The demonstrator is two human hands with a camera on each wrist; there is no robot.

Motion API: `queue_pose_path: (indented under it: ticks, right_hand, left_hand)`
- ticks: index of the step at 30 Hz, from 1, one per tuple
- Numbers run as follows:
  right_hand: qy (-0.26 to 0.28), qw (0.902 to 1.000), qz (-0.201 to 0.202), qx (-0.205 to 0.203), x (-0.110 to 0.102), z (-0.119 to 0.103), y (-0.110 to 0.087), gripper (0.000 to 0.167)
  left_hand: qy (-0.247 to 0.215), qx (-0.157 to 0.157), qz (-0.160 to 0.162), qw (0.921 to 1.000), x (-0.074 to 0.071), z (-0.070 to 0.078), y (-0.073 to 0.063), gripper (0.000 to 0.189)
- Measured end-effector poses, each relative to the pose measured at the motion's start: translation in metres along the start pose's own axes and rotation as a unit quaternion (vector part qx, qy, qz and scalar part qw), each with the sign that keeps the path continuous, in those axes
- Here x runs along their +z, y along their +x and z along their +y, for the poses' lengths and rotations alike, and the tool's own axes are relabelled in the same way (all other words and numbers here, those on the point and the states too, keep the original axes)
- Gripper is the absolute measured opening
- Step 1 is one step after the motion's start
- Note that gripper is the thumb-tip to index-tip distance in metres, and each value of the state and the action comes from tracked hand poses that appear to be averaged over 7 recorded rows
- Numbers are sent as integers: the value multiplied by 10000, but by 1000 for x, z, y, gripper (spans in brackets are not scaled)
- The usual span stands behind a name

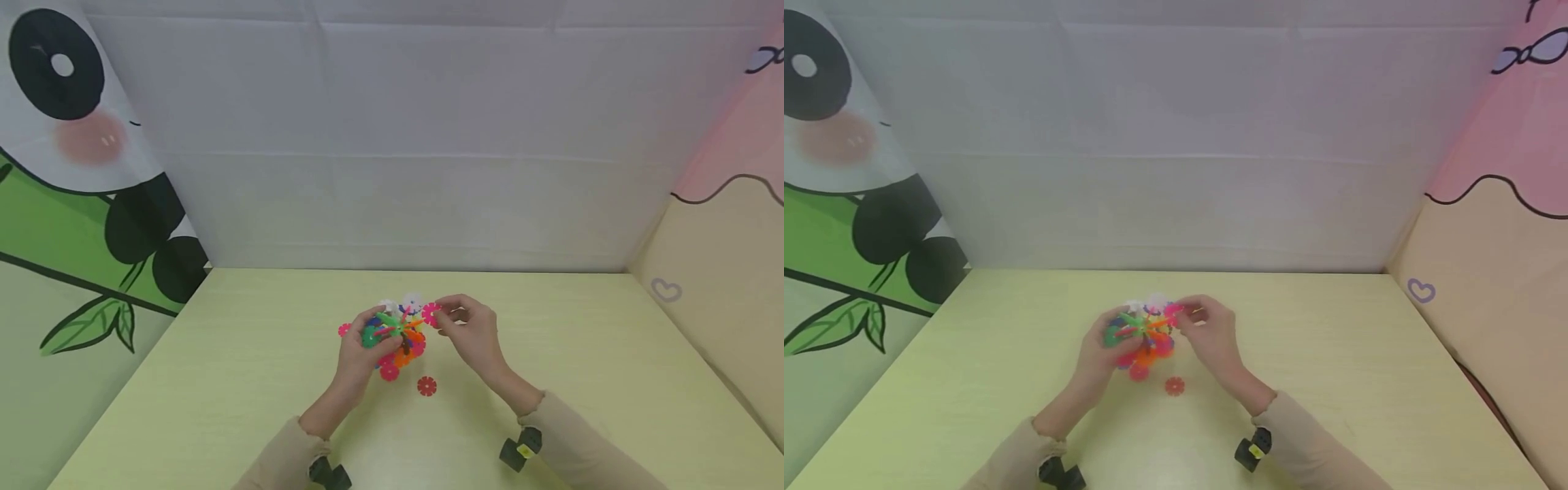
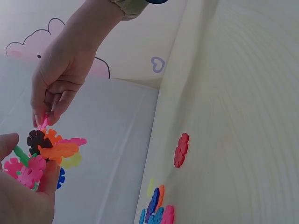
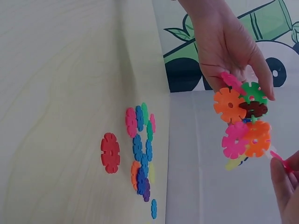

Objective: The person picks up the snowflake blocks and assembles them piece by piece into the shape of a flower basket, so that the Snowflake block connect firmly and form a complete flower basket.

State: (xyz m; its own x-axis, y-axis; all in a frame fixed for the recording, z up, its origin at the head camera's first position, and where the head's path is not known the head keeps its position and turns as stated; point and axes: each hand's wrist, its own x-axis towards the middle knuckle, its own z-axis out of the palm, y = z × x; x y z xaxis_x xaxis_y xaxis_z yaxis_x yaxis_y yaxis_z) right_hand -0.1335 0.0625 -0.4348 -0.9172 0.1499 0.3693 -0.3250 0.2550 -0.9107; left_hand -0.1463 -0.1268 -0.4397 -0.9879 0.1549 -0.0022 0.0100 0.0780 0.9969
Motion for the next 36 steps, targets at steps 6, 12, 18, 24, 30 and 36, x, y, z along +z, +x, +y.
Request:
queue_pose_path:
  ticks: [6,12,18,24,30,36]
  right_hand:
    - [209,9982,-277,497,-1,4,3,18]
    - [325,9972,-212,641,0,5,3,19]
    - [520,9957,-241,726,1,6,4,19]
    - [660,9934,-221,909,0,8,6,19]
    - [709,9916,-216,1055,0,11,7,19]
    - [617,9924,-309,1015,-3,13,9,18]
  left_hand:
    - [-209,34,-154,9997,1,1,0,56]
    - [-304,183,-196,9992,2,0,1,56]
    - [-209,228,-116,9995,4,-4,2,55]
    - [-218,174,-54,9996,7,-7,5,55]
    - [-159,178,-36,9997,11,-9,5,54]
    - [-106,183,-61,9998,14,-10,7,54]
